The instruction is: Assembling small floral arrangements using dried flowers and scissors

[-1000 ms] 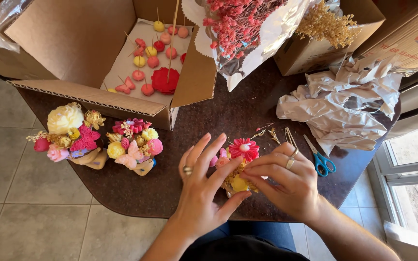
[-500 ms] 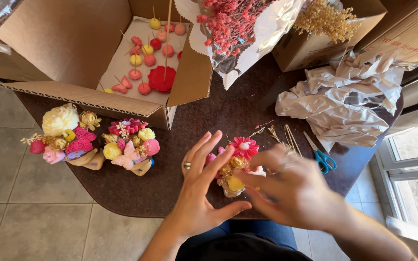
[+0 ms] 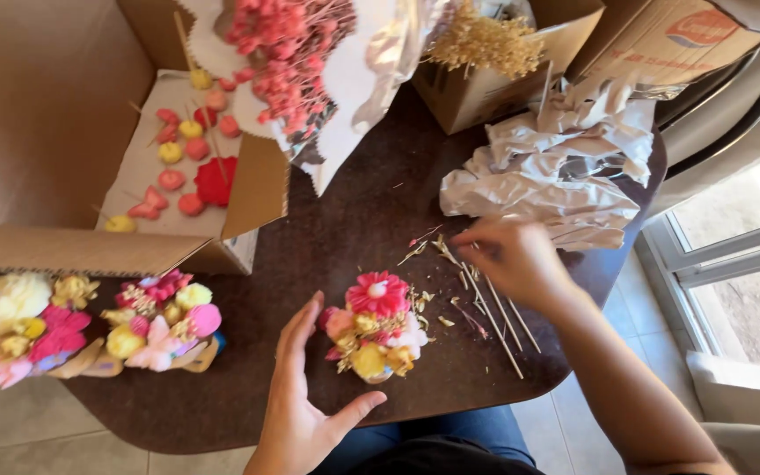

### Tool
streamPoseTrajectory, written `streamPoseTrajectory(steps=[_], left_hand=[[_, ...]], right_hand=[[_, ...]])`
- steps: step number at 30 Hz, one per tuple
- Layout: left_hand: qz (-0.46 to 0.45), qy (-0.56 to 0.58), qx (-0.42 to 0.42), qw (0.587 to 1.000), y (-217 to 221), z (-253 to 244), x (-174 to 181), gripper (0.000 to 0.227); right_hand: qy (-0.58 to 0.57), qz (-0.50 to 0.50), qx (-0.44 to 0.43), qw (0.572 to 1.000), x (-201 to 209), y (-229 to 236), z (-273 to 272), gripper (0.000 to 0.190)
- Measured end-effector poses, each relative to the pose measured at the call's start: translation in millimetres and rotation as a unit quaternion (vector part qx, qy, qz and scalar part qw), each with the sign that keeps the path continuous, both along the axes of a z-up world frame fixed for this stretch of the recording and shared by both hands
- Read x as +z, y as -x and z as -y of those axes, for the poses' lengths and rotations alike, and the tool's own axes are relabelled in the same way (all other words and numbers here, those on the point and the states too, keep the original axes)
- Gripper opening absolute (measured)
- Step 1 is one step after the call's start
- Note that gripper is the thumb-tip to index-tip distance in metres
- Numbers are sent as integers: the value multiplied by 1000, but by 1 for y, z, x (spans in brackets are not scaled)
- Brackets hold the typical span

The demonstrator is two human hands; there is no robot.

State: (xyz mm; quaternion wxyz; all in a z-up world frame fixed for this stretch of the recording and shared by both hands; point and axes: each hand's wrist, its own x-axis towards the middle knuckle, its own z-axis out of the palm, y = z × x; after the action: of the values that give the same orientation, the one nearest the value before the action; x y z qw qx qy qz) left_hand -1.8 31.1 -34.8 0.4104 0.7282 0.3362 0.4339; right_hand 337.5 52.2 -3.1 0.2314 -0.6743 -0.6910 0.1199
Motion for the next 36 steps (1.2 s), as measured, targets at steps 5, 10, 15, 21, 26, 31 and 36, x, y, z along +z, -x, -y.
streamPoseTrajectory(steps=[5, 10, 15, 21, 26, 31, 36], left_hand=[[20, 62, -11, 998, -10, -1, 0, 116], [-9, 15, 11, 1000, -5, -3, 5, 119], [-12, -51, 66, 996, 8, 6, 34, 101], [30, -5, -172, 985, -27, 49, 86, 23], [99, 158, -228, 956, -116, 59, 47, 52], [175, 275, -166, 931, -162, 57, 22, 18], [54, 33, -109, 992, -164, 49, 16, 29]], right_hand=[[-83, 97, 164, 978, -46, 7, -41, 21], [18, 237, 174, 955, -58, 18, -73, 16], [-94, 215, 198, 952, -38, 24, -70, 8], [-48, -339, -57, 938, 38, 25, 37, 17], [-96, -468, -14, 879, -5, 7, 111, 21], [-161, -437, -117, 877, -20, 7, 126, 43], [-66, -445, -61, 891, -16, 5, 116, 5]])
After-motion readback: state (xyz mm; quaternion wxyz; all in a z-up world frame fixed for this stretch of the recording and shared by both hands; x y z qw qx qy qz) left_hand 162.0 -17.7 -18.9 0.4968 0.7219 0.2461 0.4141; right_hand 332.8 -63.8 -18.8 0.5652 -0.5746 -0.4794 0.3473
